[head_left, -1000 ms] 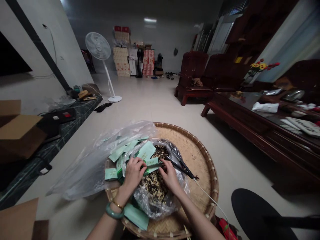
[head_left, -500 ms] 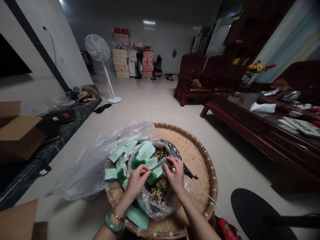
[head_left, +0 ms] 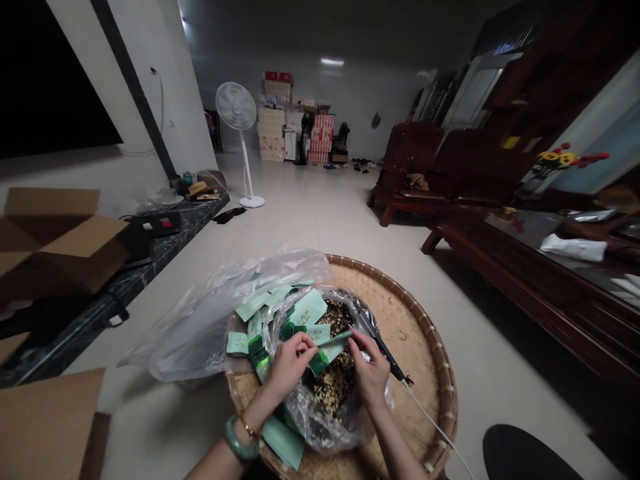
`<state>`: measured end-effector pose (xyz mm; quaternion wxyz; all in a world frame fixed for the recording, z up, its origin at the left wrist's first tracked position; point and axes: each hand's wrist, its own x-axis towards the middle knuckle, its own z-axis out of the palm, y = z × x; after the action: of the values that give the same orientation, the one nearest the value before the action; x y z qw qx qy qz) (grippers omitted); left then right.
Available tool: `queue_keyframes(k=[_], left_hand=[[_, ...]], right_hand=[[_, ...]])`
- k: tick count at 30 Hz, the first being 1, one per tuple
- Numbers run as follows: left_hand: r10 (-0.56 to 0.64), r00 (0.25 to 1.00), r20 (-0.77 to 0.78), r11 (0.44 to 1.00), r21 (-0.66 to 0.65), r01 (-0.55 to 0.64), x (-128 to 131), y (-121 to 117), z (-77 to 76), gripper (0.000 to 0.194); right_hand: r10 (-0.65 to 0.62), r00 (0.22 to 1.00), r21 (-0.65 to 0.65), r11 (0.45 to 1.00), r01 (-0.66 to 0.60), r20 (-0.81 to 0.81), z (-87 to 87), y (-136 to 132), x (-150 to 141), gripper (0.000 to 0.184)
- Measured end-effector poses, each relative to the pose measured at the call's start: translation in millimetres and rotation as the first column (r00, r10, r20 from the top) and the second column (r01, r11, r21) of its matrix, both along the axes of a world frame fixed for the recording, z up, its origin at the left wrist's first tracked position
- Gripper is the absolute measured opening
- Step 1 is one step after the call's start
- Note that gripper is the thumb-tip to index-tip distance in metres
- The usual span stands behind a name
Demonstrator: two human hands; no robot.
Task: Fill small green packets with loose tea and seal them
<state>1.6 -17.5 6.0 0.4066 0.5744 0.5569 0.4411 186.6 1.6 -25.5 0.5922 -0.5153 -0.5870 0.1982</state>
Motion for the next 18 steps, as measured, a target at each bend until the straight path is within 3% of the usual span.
queue_keyframes(k=[4, 9, 12, 14, 15, 18], left_hand=[[-0.017, 1.0, -0.004, 1.0, -0.003, 0.017, 0, 2, -0.2, 0.012], [-0.028, 1.0, 0.007, 0.999, -0.021, 0.028, 7, 0, -1.5, 0.01], [-0.094, 0.992, -0.08, 0.995, -0.027, 0.092, 5, -6, 7.9, 0.008], [-0.122, 0.97, -0.211, 0.988, 0.066, 0.139, -13, -2, 24.9, 0.01], [-0.071, 0.961, -0.268, 0.985, 0.135, 0.111, -30, 5, 36.7, 0.014], [0.235, 0.898, -0.372, 0.945, 0.305, -0.121, -110, 56, 75.1, 0.029]], right_hand=[[-0.017, 0.997, -0.087, 0.996, 0.011, -0.076, -3.5, 0, 0, 0.028], [-0.03, 0.999, 0.011, 0.999, 0.03, -0.027, -1.8, 0, 3, 0.022], [-0.037, 0.997, -0.008, 0.999, 0.037, -0.062, -2.3, 1, 4, 0.02], [-0.023, 0.993, -0.087, 0.996, 0.013, -0.113, -4.7, 2, 5, 0.023], [-0.024, 0.991, -0.13, 0.991, 0.007, -0.135, -6.1, 2, 5, 0.025], [-0.044, 0.986, -0.24, 0.971, 0.004, -0.162, -9.2, 4, 7, 0.031]])
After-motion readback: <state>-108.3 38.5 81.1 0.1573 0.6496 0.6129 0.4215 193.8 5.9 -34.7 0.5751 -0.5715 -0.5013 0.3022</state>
